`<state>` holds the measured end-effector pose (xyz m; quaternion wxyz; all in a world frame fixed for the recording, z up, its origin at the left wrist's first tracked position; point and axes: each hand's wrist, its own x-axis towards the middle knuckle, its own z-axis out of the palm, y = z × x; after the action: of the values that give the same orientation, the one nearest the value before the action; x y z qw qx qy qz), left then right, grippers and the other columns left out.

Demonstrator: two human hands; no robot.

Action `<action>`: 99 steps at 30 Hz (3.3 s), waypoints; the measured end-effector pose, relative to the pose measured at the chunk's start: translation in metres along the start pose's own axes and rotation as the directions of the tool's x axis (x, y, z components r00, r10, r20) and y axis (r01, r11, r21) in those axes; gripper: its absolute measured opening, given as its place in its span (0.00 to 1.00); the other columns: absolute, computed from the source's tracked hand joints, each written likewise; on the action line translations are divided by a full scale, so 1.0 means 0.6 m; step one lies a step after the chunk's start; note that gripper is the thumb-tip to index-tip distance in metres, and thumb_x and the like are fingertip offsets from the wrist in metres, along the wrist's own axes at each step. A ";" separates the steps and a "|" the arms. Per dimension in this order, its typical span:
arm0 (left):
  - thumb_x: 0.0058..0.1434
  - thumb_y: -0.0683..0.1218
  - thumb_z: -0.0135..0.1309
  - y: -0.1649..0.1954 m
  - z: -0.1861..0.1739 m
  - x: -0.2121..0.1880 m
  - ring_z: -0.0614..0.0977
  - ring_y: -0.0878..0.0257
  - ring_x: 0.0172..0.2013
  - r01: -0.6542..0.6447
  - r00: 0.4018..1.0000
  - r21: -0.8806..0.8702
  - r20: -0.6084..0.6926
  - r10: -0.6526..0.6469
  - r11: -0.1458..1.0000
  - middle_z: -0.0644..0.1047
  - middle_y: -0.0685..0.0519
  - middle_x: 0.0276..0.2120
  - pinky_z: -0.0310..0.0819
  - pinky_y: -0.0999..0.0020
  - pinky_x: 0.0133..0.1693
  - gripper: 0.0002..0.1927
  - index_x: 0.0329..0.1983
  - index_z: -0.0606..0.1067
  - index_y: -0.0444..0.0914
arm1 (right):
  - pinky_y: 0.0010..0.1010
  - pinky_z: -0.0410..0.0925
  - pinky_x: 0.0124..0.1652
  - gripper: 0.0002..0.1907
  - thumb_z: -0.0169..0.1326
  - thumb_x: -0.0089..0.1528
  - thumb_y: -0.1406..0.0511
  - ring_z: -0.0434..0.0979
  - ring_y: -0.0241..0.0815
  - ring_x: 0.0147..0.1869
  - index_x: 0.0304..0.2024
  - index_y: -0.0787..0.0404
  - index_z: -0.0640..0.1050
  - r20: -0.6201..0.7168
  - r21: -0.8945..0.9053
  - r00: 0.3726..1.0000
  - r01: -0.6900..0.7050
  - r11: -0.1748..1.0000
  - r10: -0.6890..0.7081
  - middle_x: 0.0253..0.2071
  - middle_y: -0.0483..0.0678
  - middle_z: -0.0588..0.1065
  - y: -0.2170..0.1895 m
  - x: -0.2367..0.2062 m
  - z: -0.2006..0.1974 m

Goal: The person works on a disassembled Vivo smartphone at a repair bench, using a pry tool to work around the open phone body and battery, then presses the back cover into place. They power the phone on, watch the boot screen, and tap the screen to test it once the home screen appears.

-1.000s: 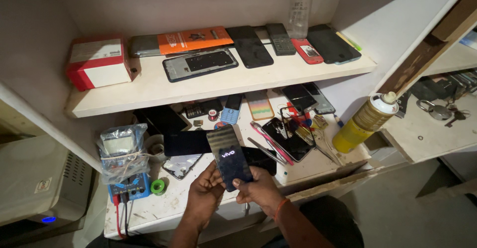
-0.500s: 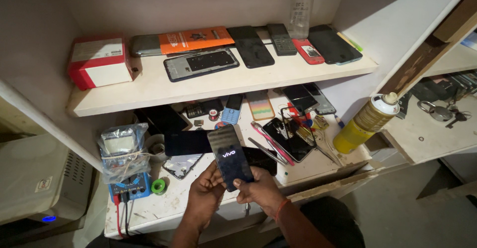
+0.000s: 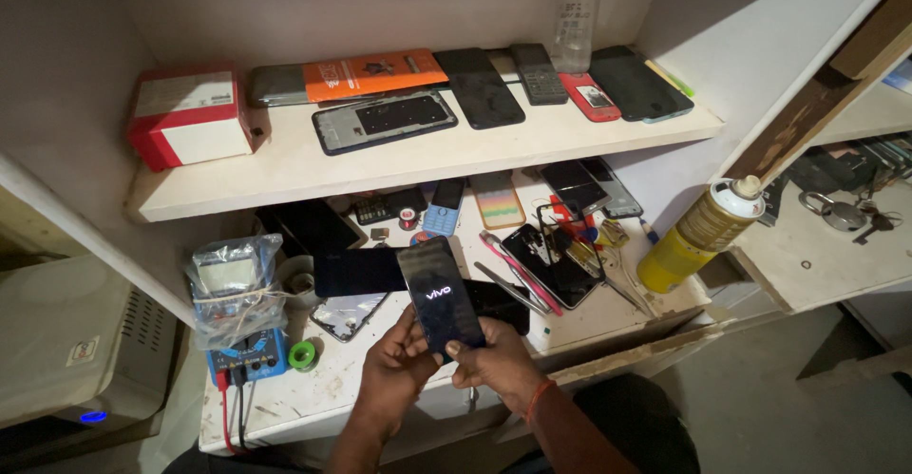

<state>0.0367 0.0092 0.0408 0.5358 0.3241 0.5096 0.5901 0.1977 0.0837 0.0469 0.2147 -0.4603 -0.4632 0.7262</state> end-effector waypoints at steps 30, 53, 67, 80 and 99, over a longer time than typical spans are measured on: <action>0.51 0.23 0.50 0.023 0.012 -0.009 0.80 0.66 0.47 0.004 1.000 -0.026 0.028 -0.004 1.000 0.81 0.50 0.52 0.75 0.74 0.44 0.48 0.75 0.59 0.43 | 0.31 0.79 0.32 0.13 0.62 0.60 0.66 0.81 0.35 0.28 0.46 0.63 0.80 0.022 -0.011 1.000 0.017 1.000 -0.016 0.31 0.49 0.80 -0.001 0.001 -0.003; 0.49 0.22 0.50 0.025 0.012 -0.009 0.82 0.66 0.48 0.026 0.999 -0.037 0.027 -0.025 0.999 0.81 0.52 0.52 0.78 0.73 0.47 0.50 0.75 0.59 0.45 | 0.30 0.78 0.29 0.11 0.63 0.59 0.66 0.79 0.34 0.26 0.43 0.64 0.80 0.017 0.033 0.999 0.045 0.998 -0.046 0.32 0.47 0.80 0.014 0.009 -0.006; 0.54 0.23 0.48 0.006 0.009 -0.003 0.80 0.70 0.42 -0.059 0.998 0.027 0.023 0.058 0.998 0.81 0.51 0.51 0.72 0.81 0.37 0.45 0.75 0.61 0.42 | 0.30 0.77 0.29 0.11 0.63 0.59 0.66 0.78 0.34 0.25 0.43 0.63 0.80 0.015 0.037 0.999 0.050 0.998 -0.051 0.30 0.46 0.79 0.021 0.013 -0.009; 0.54 0.22 0.43 -0.005 0.003 0.003 0.81 0.65 0.51 -0.067 0.997 -0.068 0.043 0.070 0.995 0.80 0.48 0.55 0.73 0.76 0.48 0.44 0.75 0.60 0.39 | 0.29 0.77 0.29 0.10 0.63 0.60 0.66 0.79 0.33 0.27 0.43 0.63 0.80 0.026 0.019 0.999 0.031 0.999 -0.032 0.31 0.46 0.80 0.012 0.009 -0.006; 0.55 0.24 0.44 0.014 0.007 -0.003 0.82 0.66 0.45 0.015 1.000 0.021 0.013 -0.016 1.000 0.82 0.49 0.53 0.74 0.77 0.36 0.44 0.75 0.60 0.43 | 0.29 0.78 0.29 0.11 0.63 0.60 0.66 0.79 0.34 0.26 0.43 0.63 0.79 0.014 -0.009 0.999 0.036 0.999 -0.036 0.31 0.48 0.80 0.011 0.009 -0.006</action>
<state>0.0382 0.0090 0.0503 0.5403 0.3294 0.5147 0.5786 0.1988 0.0863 0.0382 0.2227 -0.4479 -0.4763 0.7232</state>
